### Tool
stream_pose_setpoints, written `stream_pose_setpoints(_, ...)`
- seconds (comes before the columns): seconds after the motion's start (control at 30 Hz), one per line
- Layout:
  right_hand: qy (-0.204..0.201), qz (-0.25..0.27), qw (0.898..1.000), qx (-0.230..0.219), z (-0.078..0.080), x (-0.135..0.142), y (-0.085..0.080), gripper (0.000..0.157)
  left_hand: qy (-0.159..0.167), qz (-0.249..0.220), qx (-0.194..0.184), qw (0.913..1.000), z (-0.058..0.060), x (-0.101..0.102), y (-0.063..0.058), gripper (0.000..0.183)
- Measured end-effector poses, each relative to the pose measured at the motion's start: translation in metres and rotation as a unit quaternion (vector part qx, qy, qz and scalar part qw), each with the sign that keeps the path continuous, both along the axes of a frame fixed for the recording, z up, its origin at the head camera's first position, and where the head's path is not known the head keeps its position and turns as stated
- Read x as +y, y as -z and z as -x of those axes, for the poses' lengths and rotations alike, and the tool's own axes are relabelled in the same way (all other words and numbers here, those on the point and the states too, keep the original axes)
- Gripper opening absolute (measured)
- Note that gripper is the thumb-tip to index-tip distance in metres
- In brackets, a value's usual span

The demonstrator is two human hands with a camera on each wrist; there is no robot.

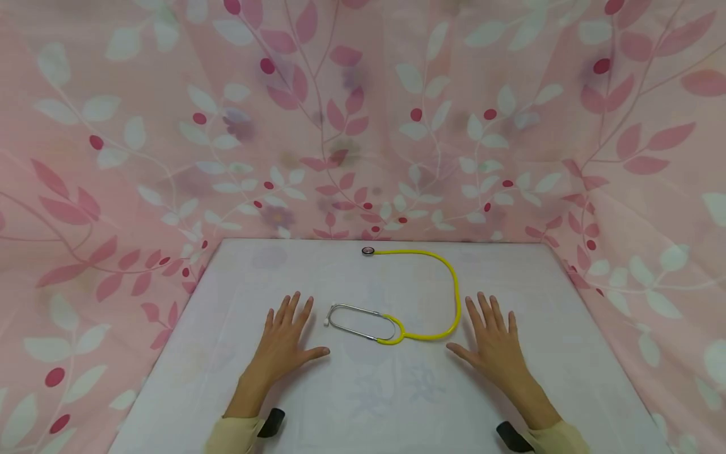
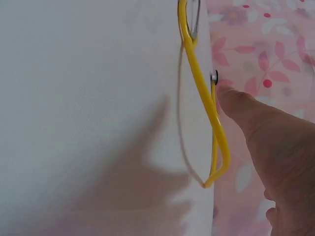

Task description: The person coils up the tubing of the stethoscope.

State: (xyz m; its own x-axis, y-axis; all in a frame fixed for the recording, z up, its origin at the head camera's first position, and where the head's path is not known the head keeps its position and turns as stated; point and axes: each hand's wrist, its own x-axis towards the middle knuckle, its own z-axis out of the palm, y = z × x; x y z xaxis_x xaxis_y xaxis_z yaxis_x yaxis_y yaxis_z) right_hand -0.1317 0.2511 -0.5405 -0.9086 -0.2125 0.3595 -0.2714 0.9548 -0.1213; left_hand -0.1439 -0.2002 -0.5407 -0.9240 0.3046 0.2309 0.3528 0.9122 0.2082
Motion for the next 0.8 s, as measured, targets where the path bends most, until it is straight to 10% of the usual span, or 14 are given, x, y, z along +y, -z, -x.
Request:
stream_pose_setpoints(0.53,-0.057,-0.063,0.993,-0.077,0.011,-0.065,-0.001,0.096,0.153,0.010,-0.049,0.9870,0.049,0.053,0.005,0.109)
stream_pose_setpoints(0.8,-0.063,-0.089,0.992,-0.070,0.011,-0.081,0.003,0.078,0.172,0.022,-0.065,0.9826,0.058,0.064,0.016,0.093)
